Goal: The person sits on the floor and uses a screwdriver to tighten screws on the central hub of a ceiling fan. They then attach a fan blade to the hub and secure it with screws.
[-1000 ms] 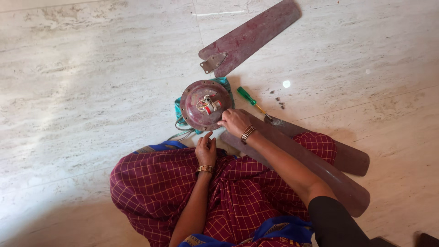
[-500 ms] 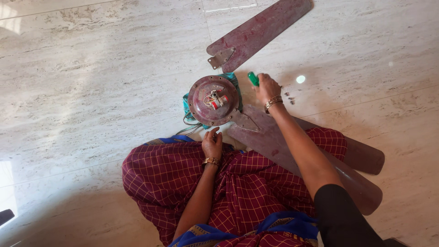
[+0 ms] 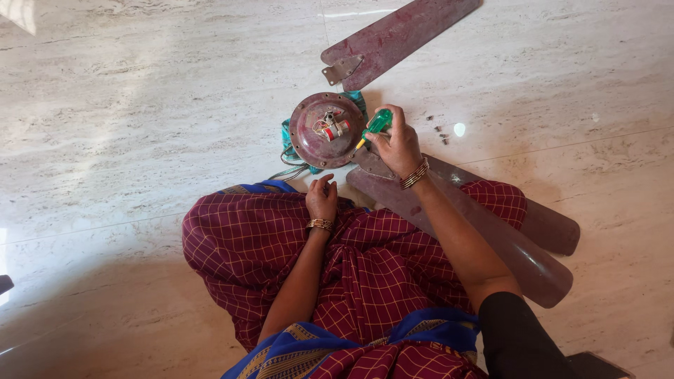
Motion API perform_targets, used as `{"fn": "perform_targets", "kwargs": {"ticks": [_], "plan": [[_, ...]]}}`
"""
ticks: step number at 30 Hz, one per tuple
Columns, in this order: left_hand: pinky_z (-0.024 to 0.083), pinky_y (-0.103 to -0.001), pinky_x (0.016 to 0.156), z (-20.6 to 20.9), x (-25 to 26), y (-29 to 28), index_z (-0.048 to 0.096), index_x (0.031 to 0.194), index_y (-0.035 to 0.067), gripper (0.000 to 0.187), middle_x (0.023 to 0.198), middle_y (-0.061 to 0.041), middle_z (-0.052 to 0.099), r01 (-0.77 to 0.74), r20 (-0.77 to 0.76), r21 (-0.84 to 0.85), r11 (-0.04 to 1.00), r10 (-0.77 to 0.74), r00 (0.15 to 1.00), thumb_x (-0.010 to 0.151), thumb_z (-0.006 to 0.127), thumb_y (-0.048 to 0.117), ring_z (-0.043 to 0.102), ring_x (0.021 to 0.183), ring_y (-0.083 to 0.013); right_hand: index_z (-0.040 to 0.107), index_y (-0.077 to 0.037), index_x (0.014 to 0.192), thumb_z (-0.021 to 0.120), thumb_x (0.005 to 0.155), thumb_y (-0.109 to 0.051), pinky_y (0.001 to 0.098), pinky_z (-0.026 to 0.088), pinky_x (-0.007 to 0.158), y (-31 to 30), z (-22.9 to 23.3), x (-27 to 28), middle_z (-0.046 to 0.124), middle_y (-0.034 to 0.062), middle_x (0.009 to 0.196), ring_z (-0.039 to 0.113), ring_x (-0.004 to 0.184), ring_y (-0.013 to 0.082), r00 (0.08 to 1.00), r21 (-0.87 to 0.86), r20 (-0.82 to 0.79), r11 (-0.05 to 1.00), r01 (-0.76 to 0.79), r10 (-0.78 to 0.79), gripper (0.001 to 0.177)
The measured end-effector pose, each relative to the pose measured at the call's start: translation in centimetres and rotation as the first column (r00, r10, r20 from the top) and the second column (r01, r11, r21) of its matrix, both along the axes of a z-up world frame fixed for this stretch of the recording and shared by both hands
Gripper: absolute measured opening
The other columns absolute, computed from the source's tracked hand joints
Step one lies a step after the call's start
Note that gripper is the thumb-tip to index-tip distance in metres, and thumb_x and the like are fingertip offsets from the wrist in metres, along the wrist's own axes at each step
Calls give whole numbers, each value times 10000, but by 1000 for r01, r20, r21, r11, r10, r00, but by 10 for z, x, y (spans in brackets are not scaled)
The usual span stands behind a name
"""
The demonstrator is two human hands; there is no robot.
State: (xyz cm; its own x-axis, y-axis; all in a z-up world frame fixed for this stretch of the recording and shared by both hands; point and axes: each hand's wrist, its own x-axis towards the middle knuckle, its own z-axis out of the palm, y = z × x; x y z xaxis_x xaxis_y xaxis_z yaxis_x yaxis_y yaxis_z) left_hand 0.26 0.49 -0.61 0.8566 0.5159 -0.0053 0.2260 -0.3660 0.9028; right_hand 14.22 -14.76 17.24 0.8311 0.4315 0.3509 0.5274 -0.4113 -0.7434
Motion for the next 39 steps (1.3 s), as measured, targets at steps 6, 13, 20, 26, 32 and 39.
{"fn": "perform_targets", "kwargs": {"ticks": [6, 13, 20, 26, 32, 39], "plan": [[538, -378, 637, 3, 1, -1, 764, 1110, 114, 210, 814, -63, 634, -1, 14, -27, 1000, 2, 1000, 902, 749, 137, 620, 645, -199, 440, -68, 1321, 858, 899, -216, 370, 624, 736, 1, -16, -5, 755, 126, 972, 778, 887, 260, 991, -106, 60, 987, 124, -118, 613], [545, -379, 635, 7, 1, -3, 762, 1106, 122, 205, 822, -61, 645, 1, 14, -28, 1000, 0, 1000, 902, 748, 138, 633, 654, -198, 437, -67, 1324, 860, 898, -249, 383, 616, 735, 4, -23, -7, 748, 138, 957, 773, 872, 280, 985, -111, 115, 983, 145, -132, 627], [546, -378, 631, 5, -1, -4, 762, 1108, 122, 210, 825, -67, 646, 4, 40, -22, 1000, -3, 999, 899, 747, 132, 636, 655, -205, 444, -66, 1315, 866, 892, -248, 419, 598, 719, 9, -26, -10, 740, 154, 952, 765, 852, 319, 970, -107, 156, 973, 205, -188, 624], [530, -389, 624, -6, -1, -2, 770, 1096, 126, 202, 823, -74, 652, 8, 64, 72, 997, -12, 998, 895, 754, 132, 629, 666, -217, 435, -62, 1347, 835, 917, -260, 409, 605, 718, 7, -35, -3, 752, 134, 941, 776, 842, 298, 948, -57, 111, 950, 307, -299, 619], [520, -369, 615, 20, 1, -1, 771, 1093, 125, 198, 820, -69, 644, 30, 70, -2, 1000, -30, 997, 897, 754, 144, 622, 648, -203, 452, -41, 1347, 848, 864, -275, 432, 581, 672, 13, -35, 1, 726, 179, 938, 739, 807, 344, 930, -104, 184, 935, 340, -318, 667], [565, -308, 652, 124, 31, 11, 717, 1224, 86, 316, 978, -69, 666, 82, 250, -100, 992, -55, 967, 922, 735, 178, 698, 727, -151, 527, -67, 1166, 832, 889, -274, 458, 584, 720, 20, -48, 2, 722, 159, 979, 724, 851, 374, 938, -84, 290, 971, 225, -192, 461]]}}
